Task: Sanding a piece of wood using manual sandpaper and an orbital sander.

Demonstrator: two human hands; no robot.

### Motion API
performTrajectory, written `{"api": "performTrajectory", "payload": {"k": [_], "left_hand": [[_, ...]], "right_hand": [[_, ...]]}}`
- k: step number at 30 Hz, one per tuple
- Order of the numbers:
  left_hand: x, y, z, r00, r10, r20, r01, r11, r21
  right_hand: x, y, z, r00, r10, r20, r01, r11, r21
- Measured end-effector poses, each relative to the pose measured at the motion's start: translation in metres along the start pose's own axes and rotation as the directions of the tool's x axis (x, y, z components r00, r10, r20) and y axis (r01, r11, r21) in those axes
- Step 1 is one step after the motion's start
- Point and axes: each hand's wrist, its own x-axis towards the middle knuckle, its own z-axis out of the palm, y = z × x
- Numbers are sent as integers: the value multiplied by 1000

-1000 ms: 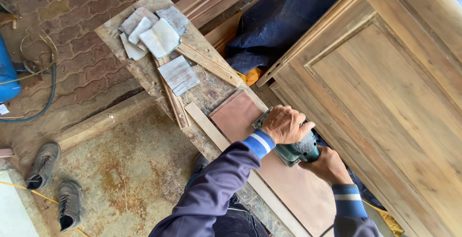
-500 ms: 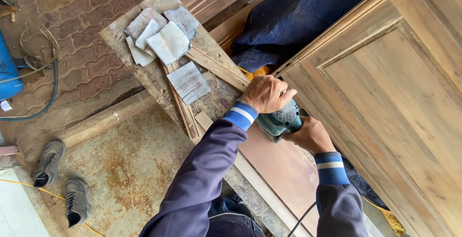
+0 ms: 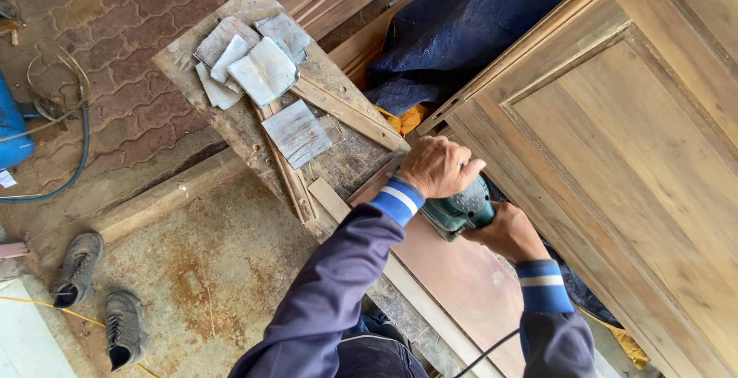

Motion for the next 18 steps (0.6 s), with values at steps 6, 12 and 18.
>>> {"api": "performTrajectory", "payload": {"k": [6, 12, 18], "left_hand": [[-17, 52, 28, 1000, -26, -12, 26, 999, -43], [-29, 94, 63, 998, -46, 46, 50, 994, -92], [-36, 126, 94, 992, -58, 112, 68, 994, -90]], "right_hand": [[-26, 63, 5, 999, -9, -32, 8, 1000, -20], [-54, 114, 4, 988, 148, 53, -147, 989, -11], [-76, 148, 1, 987, 153, 44, -155, 988, 29]]}}
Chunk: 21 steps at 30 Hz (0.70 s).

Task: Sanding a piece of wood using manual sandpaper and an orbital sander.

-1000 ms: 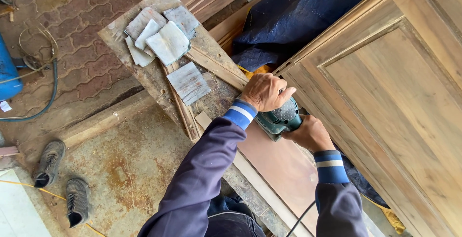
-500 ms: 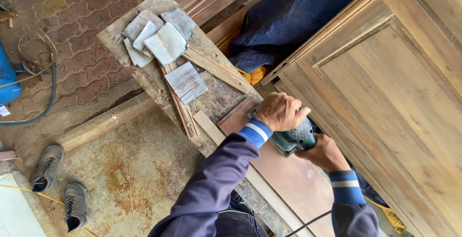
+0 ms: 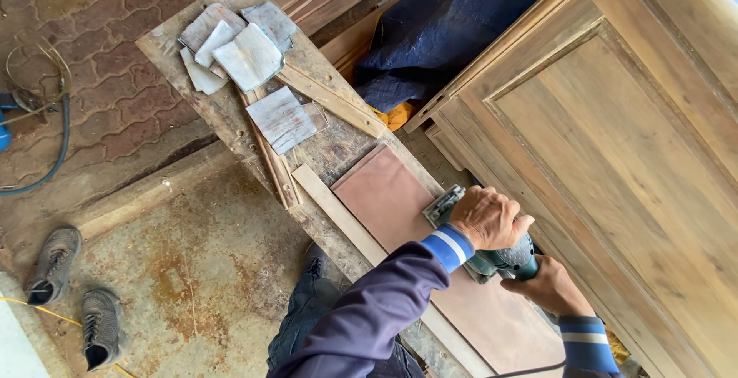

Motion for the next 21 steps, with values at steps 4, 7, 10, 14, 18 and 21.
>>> {"api": "performTrajectory", "payload": {"k": [4, 7, 10, 14, 18, 21], "left_hand": [[-3, 6, 14, 1000, 8, 25, -8, 1000, 1], [-3, 5, 8, 999, 8, 34, -8, 1000, -1], [-4, -3, -7, 1000, 9, 27, -9, 1000, -4], [-6, -26, -31, 999, 27, -25, -28, 999, -20], [-7, -55, -57, 996, 53, -65, -54, 999, -5], [-4, -77, -79, 988, 95, -119, -93, 995, 25]], "right_hand": [[-3, 16, 2, 1000, 27, 11, -27, 1000, -8], [-1, 13, 2, 999, 29, 16, -29, 1000, -3], [3, 0, 3, 1000, 14, 13, -14, 1000, -1], [10, -31, 6, 999, -49, 8, 49, 999, -12], [11, -77, 10, 999, -43, 5, 43, 998, -53], [17, -108, 14, 996, -83, -21, 81, 995, -65]]}}
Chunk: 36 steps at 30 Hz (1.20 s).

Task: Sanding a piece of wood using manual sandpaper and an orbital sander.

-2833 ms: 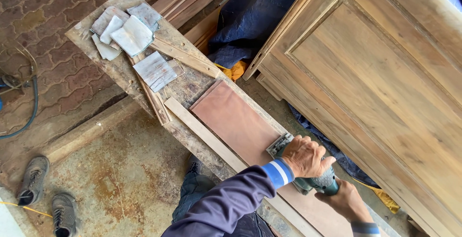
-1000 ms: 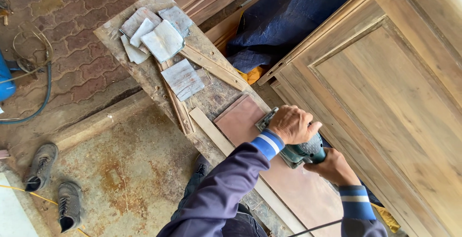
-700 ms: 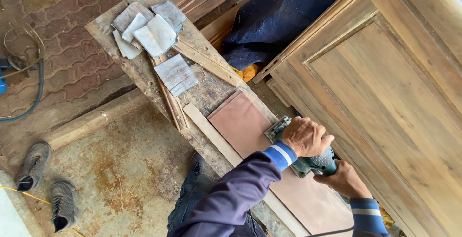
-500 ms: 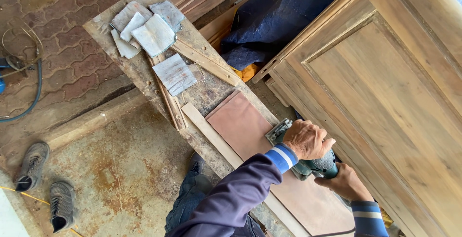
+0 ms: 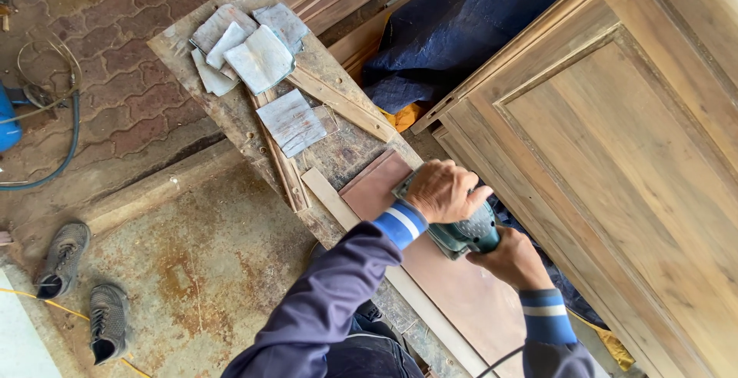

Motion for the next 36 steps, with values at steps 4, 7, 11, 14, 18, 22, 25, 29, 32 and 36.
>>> {"api": "performTrajectory", "payload": {"k": [4, 7, 11, 14, 18, 22, 25, 29, 32, 36], "left_hand": [[6, -34, -26, 1000, -2, 23, 2, 1000, -2], [9, -55, -45, 998, -17, 55, 16, 1000, 16], [9, -78, -71, 999, 10, -33, -8, 998, 64], [7, -88, -90, 998, -8, -65, 13, 997, 73], [5, -96, -105, 999, -37, -37, 40, 996, 83], [-2, -100, -113, 998, -46, -48, 50, 993, 104], [-9, -95, -117, 996, -37, -79, 45, 994, 99], [-16, -86, -110, 995, -32, -91, 38, 997, 60], [-13, -76, -93, 997, -44, -56, 48, 997, 65], [-6, -53, -67, 999, -22, -45, 25, 998, 65]], "right_hand": [[12, -46, 1, 1000, -23, -17, 23, 999, -35], [21, -77, 0, 1000, -17, -1, 17, 998, -59], [32, -113, 0, 999, -43, -2, 42, 994, -99], [40, -131, 5, 994, -104, -25, 99, 985, -140], [43, -147, 7, 993, -120, 3, 120, 987, -111], [41, -157, 9, 990, -140, 22, 141, 982, -122], [39, -156, 13, 987, -161, 19, 162, 977, -140], [33, -141, 17, 985, -175, -1, 172, 973, -153], [28, -124, 14, 990, -132, 42, 137, 981, -136], [16, -91, 9, 995, -98, 2, 98, 991, -86]]}}
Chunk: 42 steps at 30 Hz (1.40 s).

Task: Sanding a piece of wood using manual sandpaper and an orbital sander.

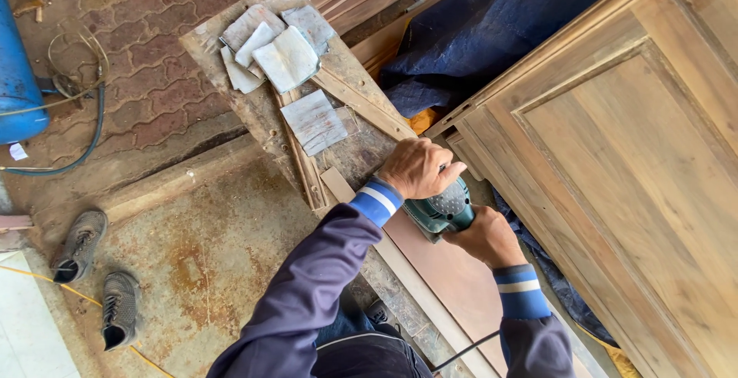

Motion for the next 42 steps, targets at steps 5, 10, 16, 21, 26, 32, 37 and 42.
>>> {"api": "performTrajectory", "payload": {"k": [5, 10, 16, 21, 26, 32, 37, 42], "left_hand": [[2, 35, 32, 998, -8, 58, 11, 999, -43], [-6, 70, 54, 999, -17, 44, 18, 999, -36], [-8, 81, 70, 998, -53, 38, 55, 998, -44], [9, 64, 71, 1000, -16, 21, 17, 997, -79], [32, 39, 59, 998, -6, 55, 8, 999, -40], [41, -4, 33, 995, 8, 100, -6, 1000, -17], [39, -23, 9, 999, 40, 11, -40, 999, 8], [38, -20, 9, 1000, 24, 15, -24, 1000, 14]], "right_hand": [[-15, 50, 4, 999, 31, -23, -29, 996, 83], [-34, 89, 4, 999, 51, 1, -51, 988, 145], [-30, 113, 6, 996, 86, 18, -87, 991, 105], [-15, 107, 2, 995, 97, 11, -98, 984, 148], [5, 75, -11, 991, 126, 51, -134, 968, 213], [17, 23, -20, 999, 44, -2, -43, 982, 182], [29, -7, -19, 999, 32, -11, -31, 993, 115], [29, -3, -16, 1000, 20, -16, -19, 995, 99]]}}
